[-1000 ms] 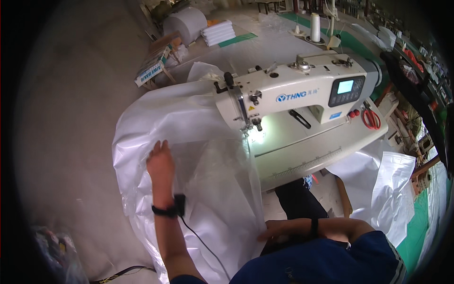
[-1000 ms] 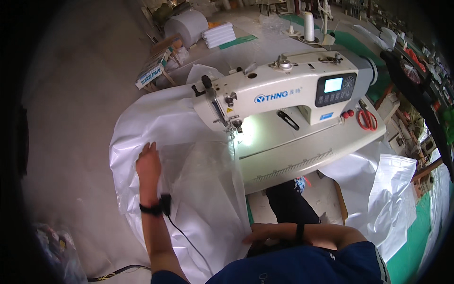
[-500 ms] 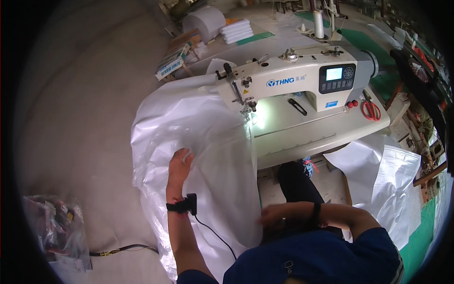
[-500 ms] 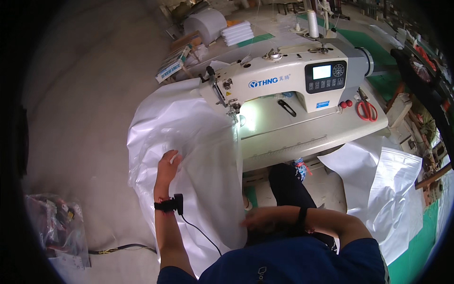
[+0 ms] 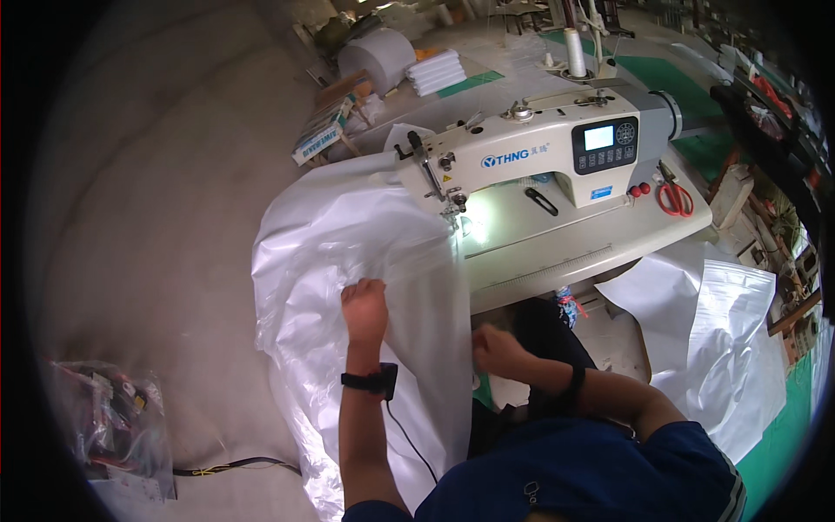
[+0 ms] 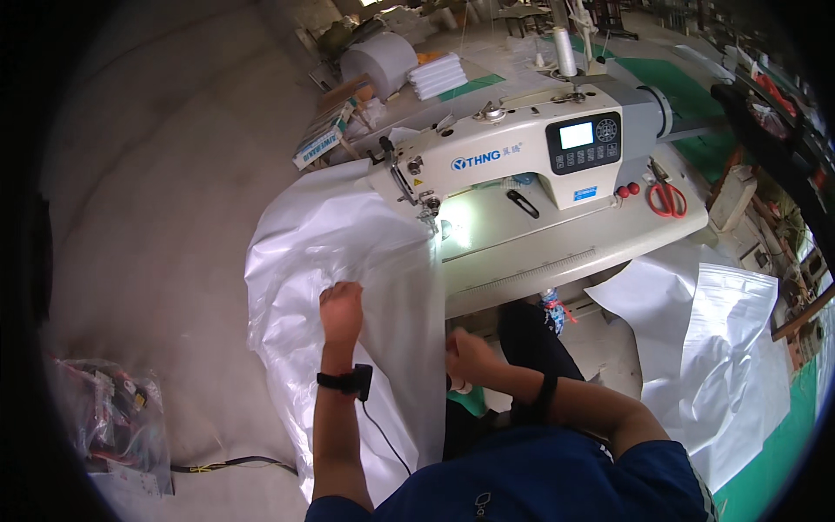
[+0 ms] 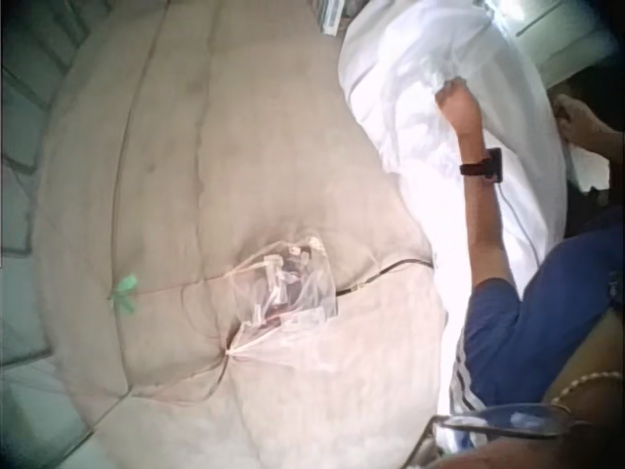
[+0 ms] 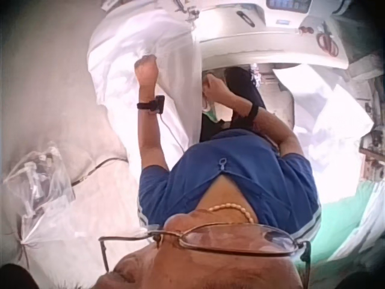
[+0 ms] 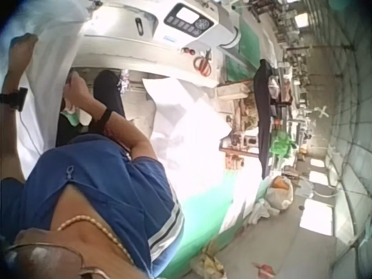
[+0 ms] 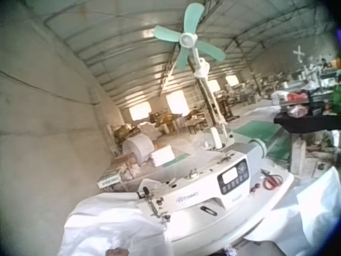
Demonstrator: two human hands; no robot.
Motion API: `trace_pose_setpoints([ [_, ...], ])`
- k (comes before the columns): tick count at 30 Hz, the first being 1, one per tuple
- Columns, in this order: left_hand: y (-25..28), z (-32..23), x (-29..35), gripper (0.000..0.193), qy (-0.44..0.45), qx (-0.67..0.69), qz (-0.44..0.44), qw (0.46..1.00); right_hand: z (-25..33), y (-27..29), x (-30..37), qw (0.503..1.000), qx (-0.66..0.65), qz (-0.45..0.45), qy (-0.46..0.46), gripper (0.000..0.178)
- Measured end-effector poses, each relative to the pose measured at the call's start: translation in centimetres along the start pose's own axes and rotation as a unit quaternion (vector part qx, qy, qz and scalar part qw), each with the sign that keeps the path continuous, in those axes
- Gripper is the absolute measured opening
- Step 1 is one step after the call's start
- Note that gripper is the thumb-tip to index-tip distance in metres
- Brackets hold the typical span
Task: The person is sewing plastic sheets together using an industrial sewing machine.
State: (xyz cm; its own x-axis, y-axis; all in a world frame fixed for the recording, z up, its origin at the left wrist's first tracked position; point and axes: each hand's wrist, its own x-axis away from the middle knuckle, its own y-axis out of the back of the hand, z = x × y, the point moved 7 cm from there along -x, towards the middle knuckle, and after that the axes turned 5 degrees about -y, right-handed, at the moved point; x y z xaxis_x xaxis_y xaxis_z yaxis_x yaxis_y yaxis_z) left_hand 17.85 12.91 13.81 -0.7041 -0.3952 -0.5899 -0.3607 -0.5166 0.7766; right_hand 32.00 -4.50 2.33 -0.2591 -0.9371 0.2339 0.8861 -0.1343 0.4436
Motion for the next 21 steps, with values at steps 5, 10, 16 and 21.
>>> trace_pose_setpoints([
  [5, 1.1, -0.8, 0.0, 0.012, 0.033, 0.105, 0.072, 0.991, 4.4, 2.5, -4.7, 0.862, -0.486, 0.137, -0.053, 0.026],
  [10, 1.5, -0.8, -1.0, 0.016, 0.184, 0.355, 0.167, 0.901, 6.1, -0.8, -11.6, 0.733, -0.661, 0.114, -0.113, 0.024],
  [16, -0.8, 5.5, 2.5, 0.030, 0.291, 0.346, 0.220, 0.864, 3.9, -8.1, -7.1, 0.782, -0.529, 0.326, -0.053, 0.019],
  [21, -5.9, 17.2, 10.1, 0.040, 0.212, 0.019, 0.190, 0.958, -0.7, -14.5, 8.2, 0.748, 0.025, 0.623, 0.228, 0.053],
])
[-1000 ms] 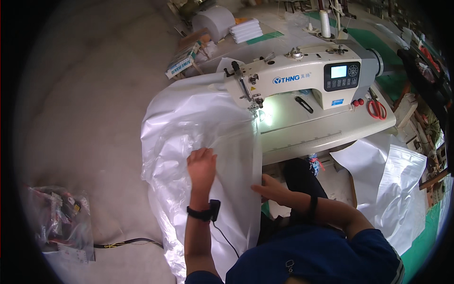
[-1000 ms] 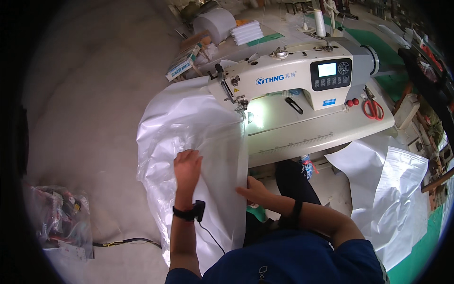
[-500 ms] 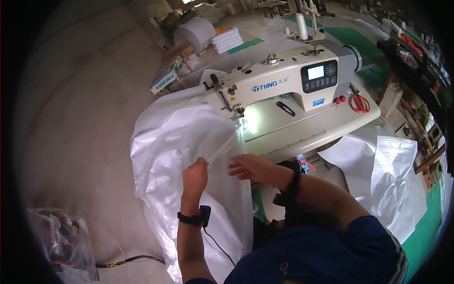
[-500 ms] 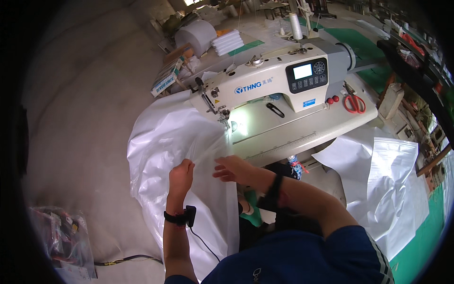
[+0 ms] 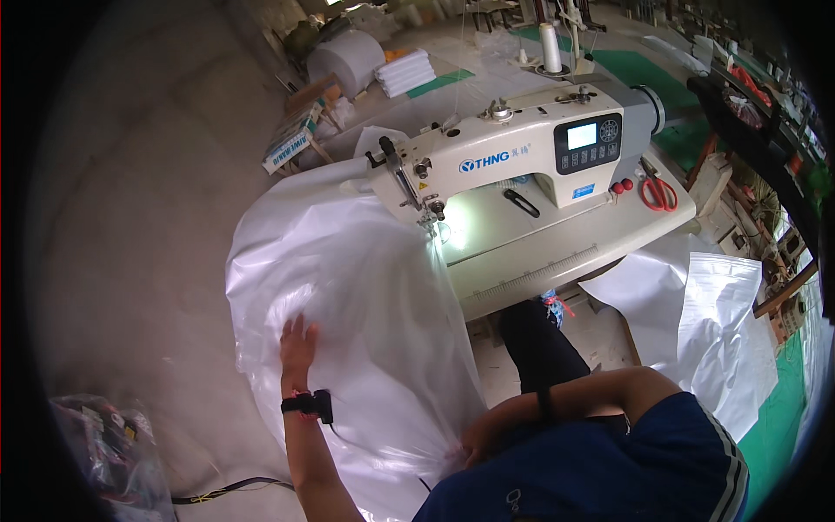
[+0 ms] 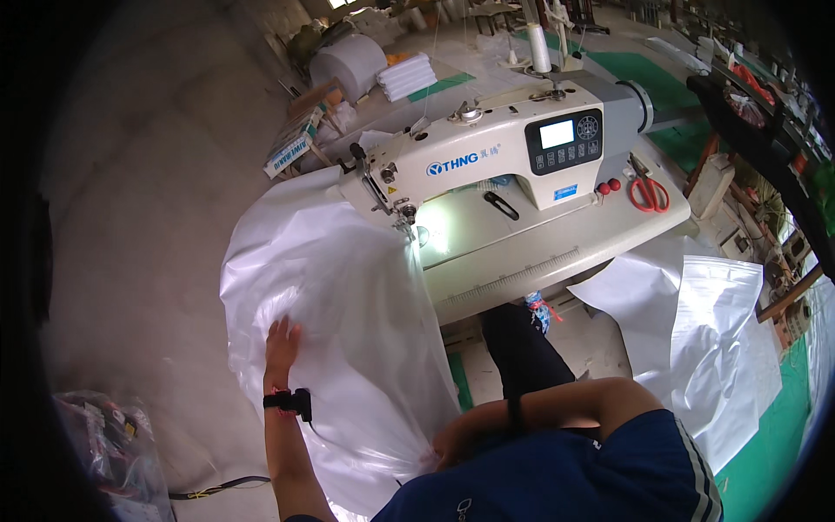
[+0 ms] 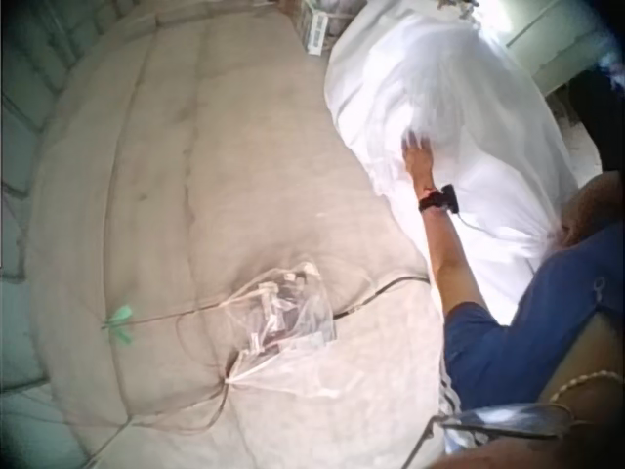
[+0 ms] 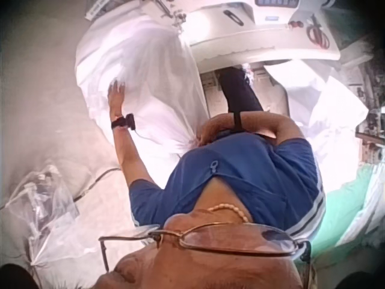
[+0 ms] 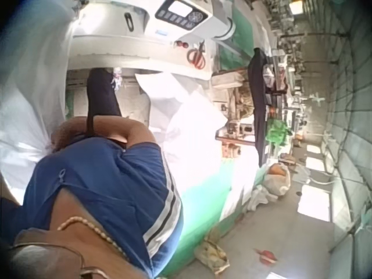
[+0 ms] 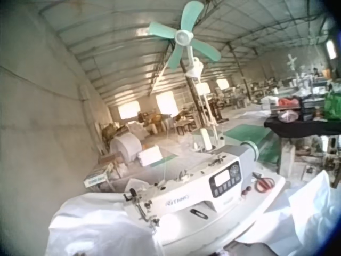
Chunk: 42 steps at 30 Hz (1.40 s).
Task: The person is sewing plastic sheets together using an industrial sewing machine.
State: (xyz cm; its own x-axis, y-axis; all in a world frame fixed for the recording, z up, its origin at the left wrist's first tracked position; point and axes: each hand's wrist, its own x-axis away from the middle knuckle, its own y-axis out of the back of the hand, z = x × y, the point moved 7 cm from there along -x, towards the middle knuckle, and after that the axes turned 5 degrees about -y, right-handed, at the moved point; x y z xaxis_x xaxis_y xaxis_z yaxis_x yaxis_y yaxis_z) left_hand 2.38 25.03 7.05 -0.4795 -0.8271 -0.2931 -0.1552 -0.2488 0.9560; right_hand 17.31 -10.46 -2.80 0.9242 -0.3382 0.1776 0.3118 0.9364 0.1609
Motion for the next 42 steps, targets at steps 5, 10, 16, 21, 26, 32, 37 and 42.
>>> trace_pose_setpoints([
  [5, -5.6, 8.3, 2.2, 0.053, 0.098, -0.024, 0.075, 0.992, -2.6, 5.2, 11.3, 0.821, -0.452, -0.344, -0.068, 0.031],
  [10, -4.8, 6.3, 1.3, 0.062, 0.205, -0.004, 0.121, 0.971, 0.5, 10.3, 13.8, 0.710, 0.025, -0.664, -0.234, 0.049],
  [16, -5.4, 7.5, -1.8, 0.061, 0.172, 0.011, 0.140, 0.975, -3.5, 9.4, 8.1, 0.821, -0.297, -0.459, -0.163, 0.045],
  [21, -4.9, 8.2, -3.8, 0.059, 0.118, 0.013, 0.158, 0.980, -2.1, 4.8, 12.3, 0.845, -0.390, -0.366, -0.026, 0.036],
  [26, 6.3, -5.2, -2.0, 0.035, -0.012, 0.126, 0.080, 0.989, -2.6, 7.9, 14.8, 0.752, -0.291, -0.570, -0.157, 0.036],
  [32, 9.0, -28.3, 9.9, 0.033, -0.235, 0.058, -0.042, 0.969, -1.0, 12.4, 15.1, 0.666, -0.110, -0.726, -0.134, 0.028],
  [37, 4.9, -30.1, 10.4, 0.015, -0.155, 0.178, 0.066, 0.970, -1.3, 12.0, 15.3, 0.679, -0.154, -0.710, -0.106, 0.028],
  [42, 3.5, -32.9, 12.1, 0.017, -0.143, 0.260, 0.139, 0.945, -2.7, 12.2, 15.0, 0.691, -0.228, -0.684, -0.052, 0.030],
])
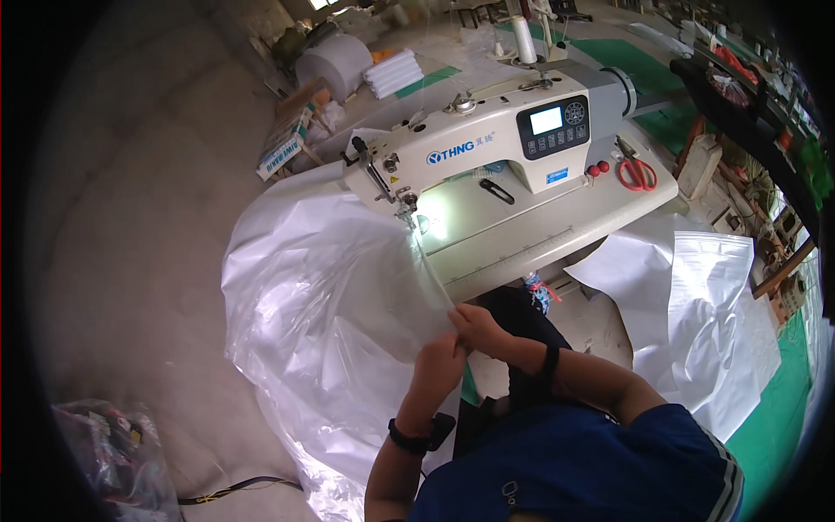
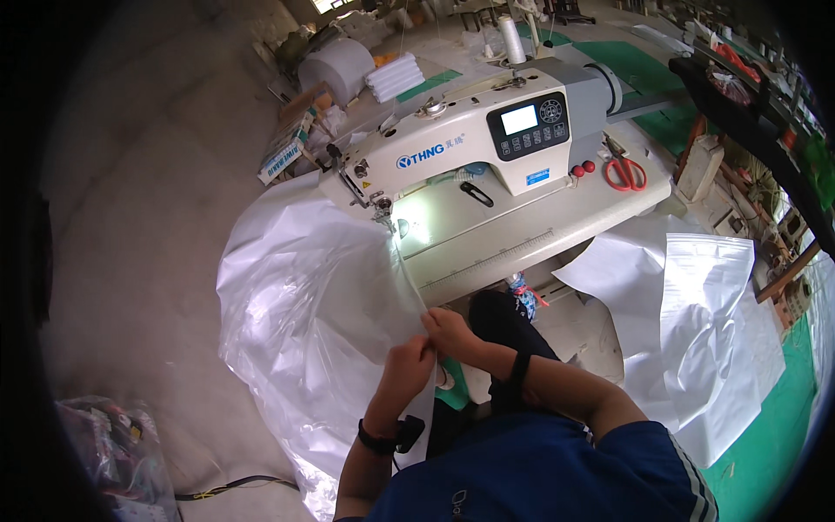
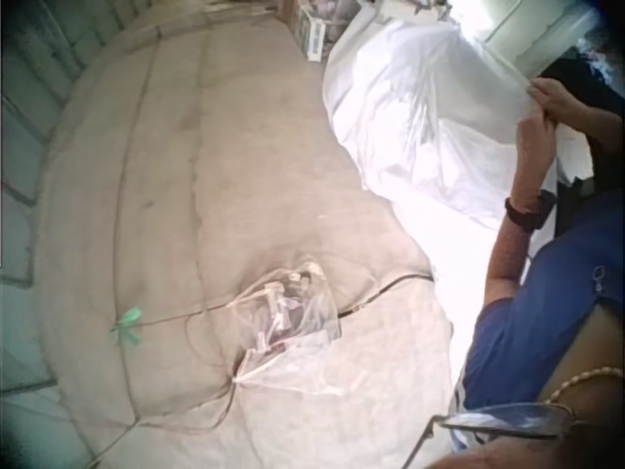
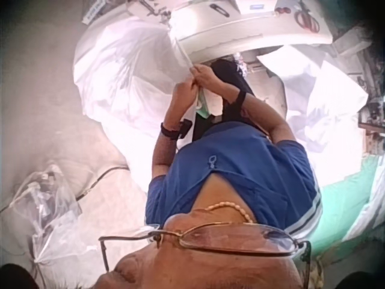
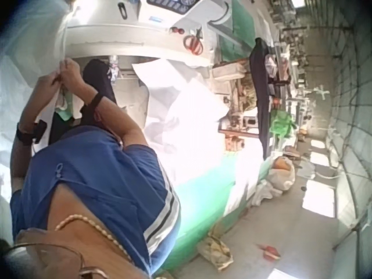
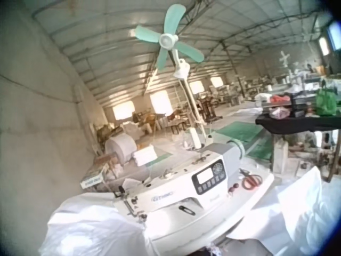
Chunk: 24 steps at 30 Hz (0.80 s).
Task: The person is sewing plastic sheets together using an industrial sewing machine.
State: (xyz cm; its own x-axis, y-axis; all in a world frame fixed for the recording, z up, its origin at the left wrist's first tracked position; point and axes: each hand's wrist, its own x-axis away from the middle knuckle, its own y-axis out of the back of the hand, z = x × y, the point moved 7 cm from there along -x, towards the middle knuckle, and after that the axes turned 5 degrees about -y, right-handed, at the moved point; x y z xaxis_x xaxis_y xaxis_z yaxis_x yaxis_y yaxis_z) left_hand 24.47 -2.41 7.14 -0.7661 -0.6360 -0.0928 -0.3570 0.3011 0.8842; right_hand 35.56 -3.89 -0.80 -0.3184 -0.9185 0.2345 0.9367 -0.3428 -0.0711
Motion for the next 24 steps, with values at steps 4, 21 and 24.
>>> trace_pose_setpoints([
  [4, 2.3, -0.1, 0.1, 0.015, 0.007, -0.219, -0.160, 0.962, -0.3, 0.0, -1.0, 0.998, 0.058, 0.002, 0.037, 0.030],
  [21, -1.2, 2.8, -0.3, 0.024, 0.062, 0.160, 0.031, 0.985, 3.0, -2.4, -1.2, 0.852, 0.444, -0.099, 0.260, 0.045],
  [24, 2.0, 6.4, 2.2, 0.025, 0.076, 0.061, -0.116, 0.988, 1.1, -3.4, -0.9, 0.855, 0.507, -0.038, 0.103, 0.061],
])
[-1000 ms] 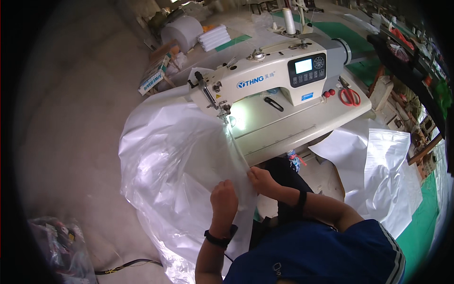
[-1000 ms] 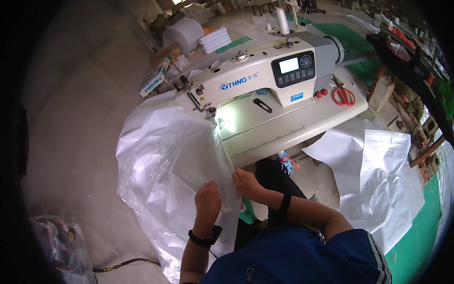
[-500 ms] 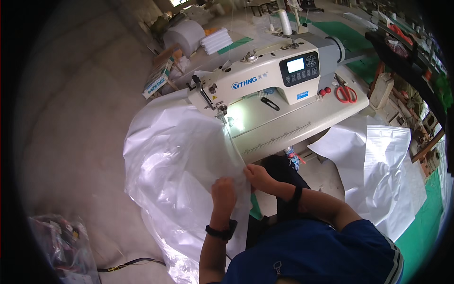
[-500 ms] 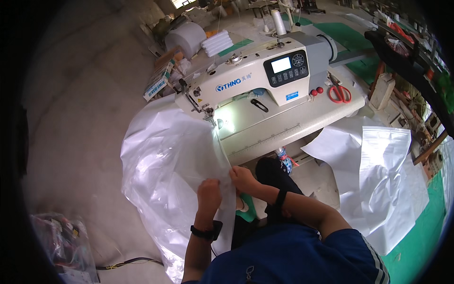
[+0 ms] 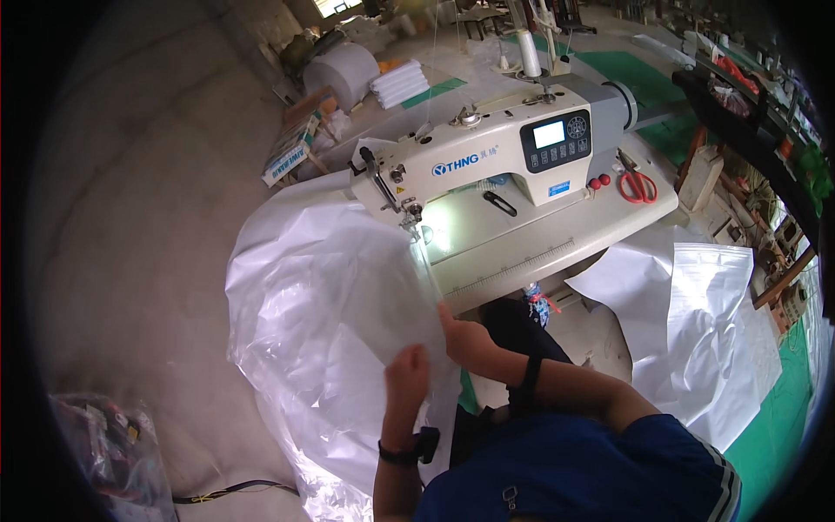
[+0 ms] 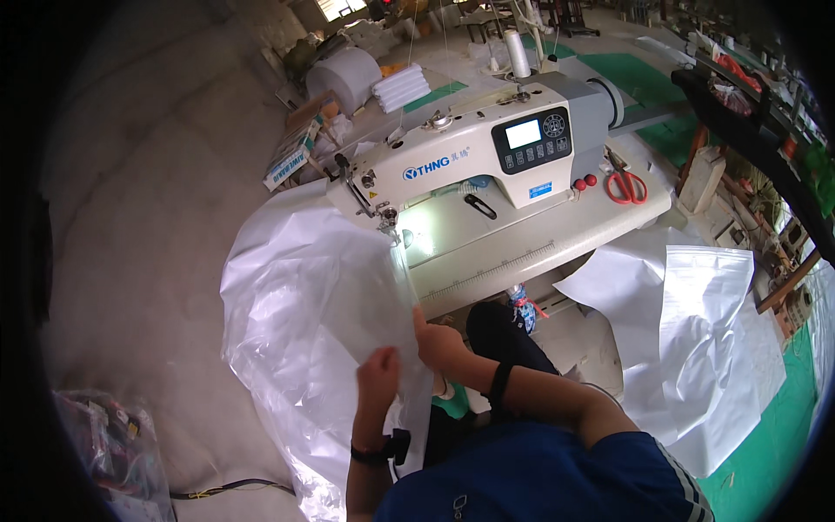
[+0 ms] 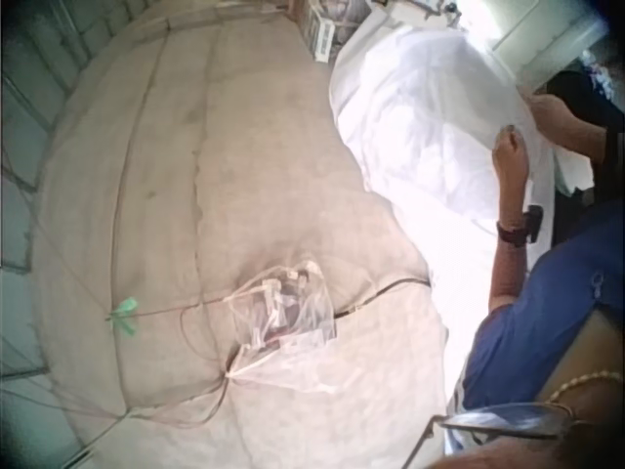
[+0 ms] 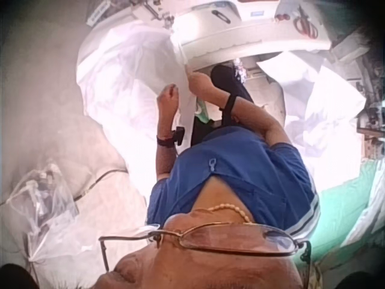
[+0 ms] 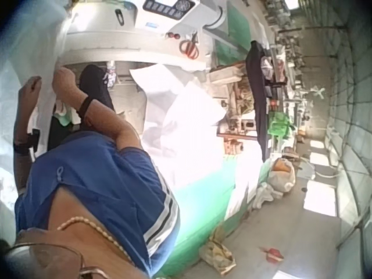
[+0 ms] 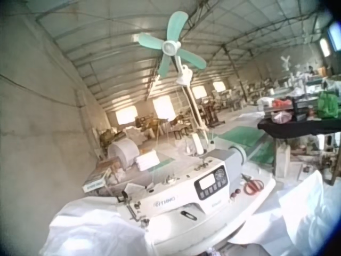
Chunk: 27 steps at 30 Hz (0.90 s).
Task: The person is sewing plastic sheets together using an industrial sewing machine.
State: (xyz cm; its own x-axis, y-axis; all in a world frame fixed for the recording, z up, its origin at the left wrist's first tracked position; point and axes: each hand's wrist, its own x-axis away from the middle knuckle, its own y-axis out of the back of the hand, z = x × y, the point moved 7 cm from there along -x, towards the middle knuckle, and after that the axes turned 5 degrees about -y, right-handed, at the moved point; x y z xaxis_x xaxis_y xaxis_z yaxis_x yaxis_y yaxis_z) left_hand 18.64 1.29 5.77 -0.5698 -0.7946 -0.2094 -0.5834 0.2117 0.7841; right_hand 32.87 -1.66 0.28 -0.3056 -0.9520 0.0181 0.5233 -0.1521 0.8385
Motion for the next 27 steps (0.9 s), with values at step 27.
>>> trace_pose_setpoints([
  [27, 6.7, 15.9, -15.5, 0.044, 0.052, -0.324, 0.042, 0.944, 1.2, 5.6, -13.6, 0.989, 0.131, -0.032, -0.067, 0.045],
])
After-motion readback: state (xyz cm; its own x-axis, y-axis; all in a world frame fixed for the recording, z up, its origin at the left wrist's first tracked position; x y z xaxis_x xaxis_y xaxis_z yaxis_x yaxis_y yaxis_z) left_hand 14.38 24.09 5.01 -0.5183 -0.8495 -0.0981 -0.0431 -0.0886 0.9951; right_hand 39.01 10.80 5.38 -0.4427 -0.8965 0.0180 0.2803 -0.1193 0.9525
